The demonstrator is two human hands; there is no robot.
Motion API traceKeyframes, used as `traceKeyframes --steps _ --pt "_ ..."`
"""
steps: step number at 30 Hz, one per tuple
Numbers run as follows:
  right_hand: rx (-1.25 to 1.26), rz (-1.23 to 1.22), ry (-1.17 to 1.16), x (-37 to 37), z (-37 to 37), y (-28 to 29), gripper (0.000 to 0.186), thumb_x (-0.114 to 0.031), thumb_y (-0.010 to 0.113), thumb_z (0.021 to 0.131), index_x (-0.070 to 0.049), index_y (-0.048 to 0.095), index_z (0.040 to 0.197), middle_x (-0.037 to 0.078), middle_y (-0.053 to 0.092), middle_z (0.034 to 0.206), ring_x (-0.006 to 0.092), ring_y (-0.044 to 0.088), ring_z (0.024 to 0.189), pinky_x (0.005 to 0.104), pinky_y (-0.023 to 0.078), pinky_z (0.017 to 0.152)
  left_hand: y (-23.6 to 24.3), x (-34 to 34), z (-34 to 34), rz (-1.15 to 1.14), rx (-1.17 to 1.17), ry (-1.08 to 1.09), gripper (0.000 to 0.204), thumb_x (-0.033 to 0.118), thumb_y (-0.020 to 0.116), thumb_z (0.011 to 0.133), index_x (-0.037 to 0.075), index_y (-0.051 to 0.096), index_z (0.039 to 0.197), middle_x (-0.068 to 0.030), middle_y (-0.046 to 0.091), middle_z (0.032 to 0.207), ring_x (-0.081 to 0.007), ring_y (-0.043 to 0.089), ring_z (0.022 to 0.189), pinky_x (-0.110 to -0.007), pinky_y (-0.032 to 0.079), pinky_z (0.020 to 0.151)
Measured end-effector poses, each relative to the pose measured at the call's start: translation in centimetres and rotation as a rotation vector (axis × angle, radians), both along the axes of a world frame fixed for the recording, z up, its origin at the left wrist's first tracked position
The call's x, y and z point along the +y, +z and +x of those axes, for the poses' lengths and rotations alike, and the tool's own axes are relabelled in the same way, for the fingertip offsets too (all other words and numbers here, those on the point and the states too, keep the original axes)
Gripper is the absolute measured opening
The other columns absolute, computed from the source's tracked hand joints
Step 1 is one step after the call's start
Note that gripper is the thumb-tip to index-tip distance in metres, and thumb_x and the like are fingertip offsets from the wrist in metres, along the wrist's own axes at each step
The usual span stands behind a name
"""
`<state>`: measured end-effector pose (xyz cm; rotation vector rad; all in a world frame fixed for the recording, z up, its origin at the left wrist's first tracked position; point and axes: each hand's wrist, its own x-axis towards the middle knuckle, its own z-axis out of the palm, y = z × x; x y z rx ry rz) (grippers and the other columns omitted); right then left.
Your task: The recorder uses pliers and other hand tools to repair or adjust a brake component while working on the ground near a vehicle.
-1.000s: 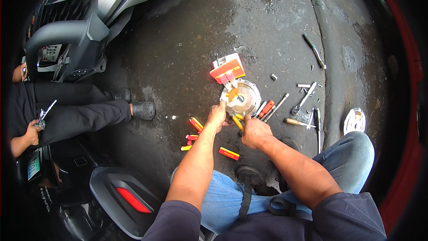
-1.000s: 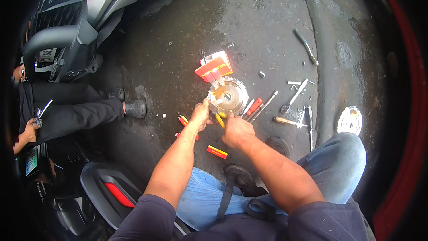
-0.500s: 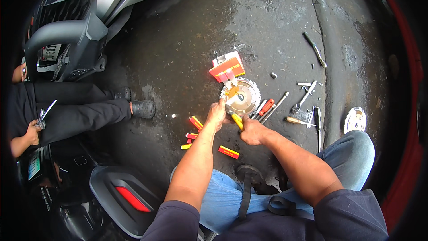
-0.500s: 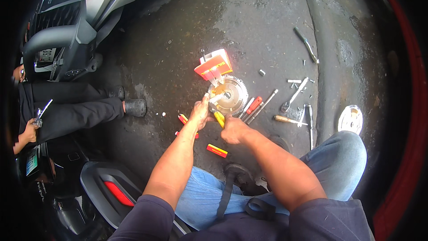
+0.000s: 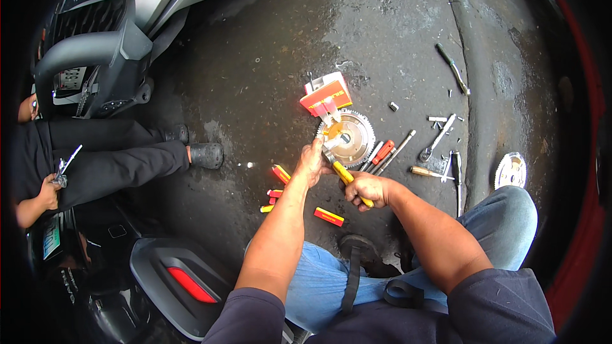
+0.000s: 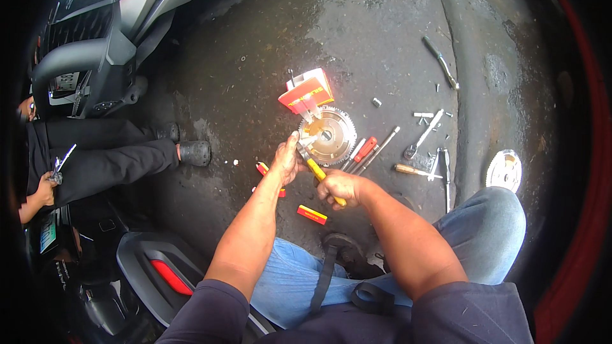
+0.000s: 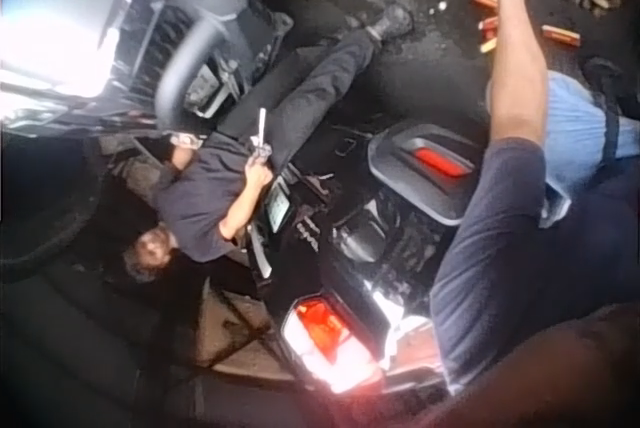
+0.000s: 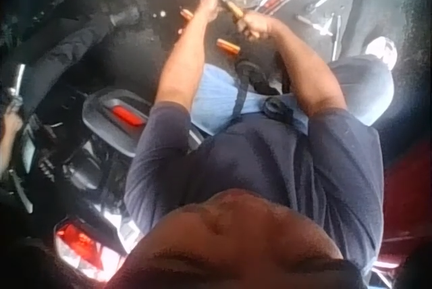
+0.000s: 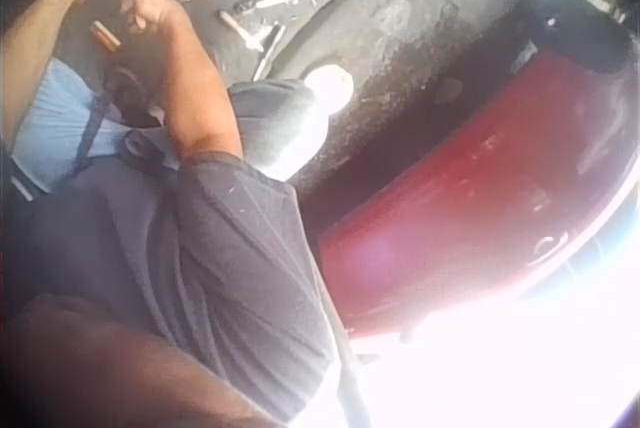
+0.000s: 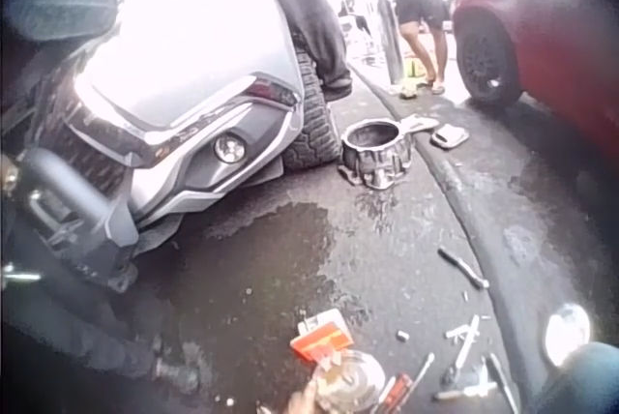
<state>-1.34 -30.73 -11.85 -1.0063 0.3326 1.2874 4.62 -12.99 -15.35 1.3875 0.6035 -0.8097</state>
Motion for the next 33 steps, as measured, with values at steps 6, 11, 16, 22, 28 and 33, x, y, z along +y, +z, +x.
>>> traceKeyframes --steps 6,11,16,22,28,33 --pt "0.148 0.132 0.0 -1.1 0.3 -1.8 0.033 -0.001 0.056 0.072 -0.012 0.045 0.101 -0.003 0.041 0.066 0.0084 0.039 0.05 0.0259 0.034 0.043 -0.4 -0.2 0.0 -0.071 0.01 0.031 0.058 0.05 0.039 0.095 0.0 0.052 0.121 -0.0161 0.063 0.109 -0.0319 0.064 0.094 -0.054 0.053 0.078" --pt "0.287 0.314 -0.031 -1.5 0.4 -2.7 0.031 -0.001 0.057 0.075 -0.013 0.044 0.101 -0.004 0.039 0.065 0.0068 0.036 0.048 0.0233 0.031 0.042 -1.3 -0.2 -0.3 -0.108 -0.027 0.102 0.058 0.051 0.041 0.094 0.0 0.053 0.12 -0.0152 0.062 0.109 -0.0308 0.063 0.096 -0.053 0.053 0.077" --pt "0.326 0.439 -0.047 -1.9 0.4 -3.7 0.032 -0.003 0.058 0.077 -0.013 0.044 0.104 -0.003 0.043 0.067 0.0085 0.041 0.051 0.025 0.035 0.044 -1.8 -0.7 -0.2 -0.076 -0.078 0.124 0.058 0.051 0.042 0.094 0.001 0.054 0.119 -0.0147 0.062 0.107 -0.0292 0.064 0.091 -0.05 0.053 0.073" --pt "-0.153 -0.101 0.121 0.1 0.5 -2.2 0.046 -0.013 0.065 0.074 -0.005 0.048 0.115 0.007 0.057 0.084 0.0186 0.056 0.066 0.0356 0.05 0.06 -2.1 -0.3 0.2 0.088 -0.069 0.057 0.055 0.05 0.041 0.094 0.002 0.054 0.12 -0.0135 0.063 0.103 -0.0274 0.064 0.089 -0.049 0.053 0.075" --pt "-0.727 -0.699 0.366 0.7 0.3 -1.0 0.052 -0.015 0.056 0.074 0.0 0.045 0.122 0.023 0.058 0.115 0.0384 0.056 0.108 0.0432 0.048 0.087 -0.1 -1.2 0.8 -0.049 0.092 0.125 0.053 0.046 0.033 0.093 0.004 0.053 0.118 -0.0148 0.063 0.103 -0.0295 0.064 0.093 -0.051 0.049 0.086" --pt "-0.88 -0.96 0.452 0.6 0.0 1.0 0.06 -0.013 0.061 0.074 -0.006 0.041 0.129 0.019 0.052 0.116 0.0349 0.057 0.105 0.0446 0.048 0.087 0.5 -0.8 1.9 -0.133 0.309 0.217 0.048 0.04 0.031 0.09 0.005 0.054 0.116 -0.0154 0.062 0.11 -0.032 0.062 0.099 -0.052 0.047 0.09"
